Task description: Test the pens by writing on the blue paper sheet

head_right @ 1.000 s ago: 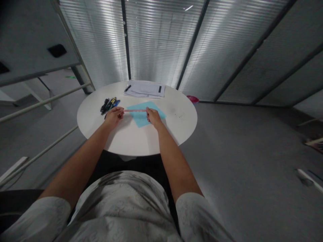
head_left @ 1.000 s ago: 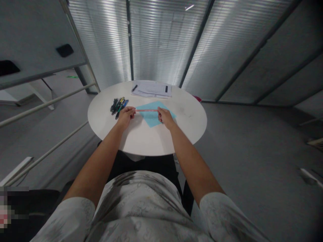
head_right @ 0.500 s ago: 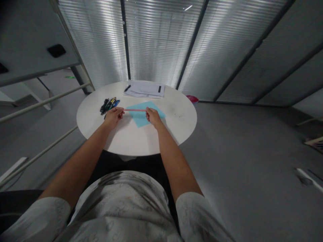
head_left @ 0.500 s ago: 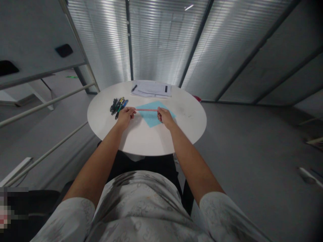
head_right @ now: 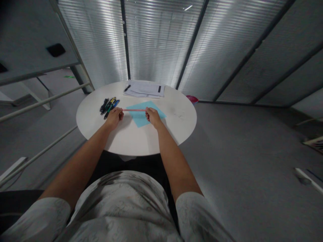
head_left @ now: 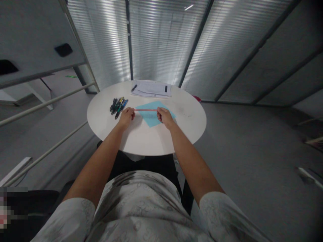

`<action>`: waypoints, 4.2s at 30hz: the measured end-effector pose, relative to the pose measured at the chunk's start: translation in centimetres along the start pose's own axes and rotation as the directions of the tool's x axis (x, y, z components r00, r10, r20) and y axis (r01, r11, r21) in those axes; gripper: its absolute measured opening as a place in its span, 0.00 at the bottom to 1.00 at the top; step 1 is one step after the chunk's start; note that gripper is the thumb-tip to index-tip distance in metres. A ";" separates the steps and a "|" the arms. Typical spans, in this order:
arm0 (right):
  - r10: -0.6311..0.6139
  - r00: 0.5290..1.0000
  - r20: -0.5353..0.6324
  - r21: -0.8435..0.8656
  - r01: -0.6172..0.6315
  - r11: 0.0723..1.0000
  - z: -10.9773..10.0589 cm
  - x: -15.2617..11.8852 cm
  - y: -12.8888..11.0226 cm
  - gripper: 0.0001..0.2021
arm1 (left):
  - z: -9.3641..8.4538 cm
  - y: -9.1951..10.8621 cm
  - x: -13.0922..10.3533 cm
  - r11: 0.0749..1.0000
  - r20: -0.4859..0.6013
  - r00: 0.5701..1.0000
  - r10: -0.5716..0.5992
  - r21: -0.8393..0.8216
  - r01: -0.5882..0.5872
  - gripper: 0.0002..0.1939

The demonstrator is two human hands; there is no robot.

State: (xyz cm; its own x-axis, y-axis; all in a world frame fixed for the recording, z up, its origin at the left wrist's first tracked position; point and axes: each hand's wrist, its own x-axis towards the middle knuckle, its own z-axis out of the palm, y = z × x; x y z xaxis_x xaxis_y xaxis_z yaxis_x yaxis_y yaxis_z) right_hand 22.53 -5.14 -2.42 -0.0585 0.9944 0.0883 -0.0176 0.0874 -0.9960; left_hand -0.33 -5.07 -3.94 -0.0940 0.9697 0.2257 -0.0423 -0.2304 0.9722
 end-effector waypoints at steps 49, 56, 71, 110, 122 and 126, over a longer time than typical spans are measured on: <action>0.041 0.999 -0.013 -0.109 -0.043 0.993 0.2 -0.1 -0.1 0.22 | 0.2 0.6 -0.5 1.000 0.011 1.000 0.008 -0.002 -0.008 0.16; 0.041 0.999 0.003 -0.044 -0.041 0.998 0.2 -0.7 -0.9 0.10 | 0.2 0.2 -0.2 1.000 -0.008 1.000 -0.001 -0.031 0.001 0.17; 0.004 1.000 -0.018 -0.049 -0.005 0.999 0.2 -0.4 -0.3 0.18 | 0.2 0.3 -0.4 1.000 -0.026 1.000 -0.007 -0.023 0.006 0.17; 0.037 0.999 0.011 -0.049 -0.037 0.998 0.0 -0.6 -0.4 0.19 | 0.1 0.7 -0.5 0.998 0.008 1.000 -0.019 -0.058 0.020 0.15; 0.007 1.000 0.026 -0.054 -0.005 0.999 -0.1 -0.4 0.0 0.20 | 0.1 0.6 -0.3 0.988 -0.007 0.996 -0.090 -0.125 0.088 0.16; -0.015 0.998 0.059 -0.020 0.016 1.000 -0.2 -0.6 -0.3 0.17 | 0.0 0.5 -0.1 0.986 -0.011 0.995 -0.098 -0.138 0.096 0.16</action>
State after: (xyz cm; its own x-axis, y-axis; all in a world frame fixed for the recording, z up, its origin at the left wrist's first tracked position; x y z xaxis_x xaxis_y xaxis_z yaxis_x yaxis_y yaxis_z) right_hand 22.80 -5.71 -2.23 -0.1169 0.9877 0.1039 0.0011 0.1048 -0.9945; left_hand -0.32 -5.30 -3.47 -0.1000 0.9867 0.1283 -0.1884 -0.1454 0.9713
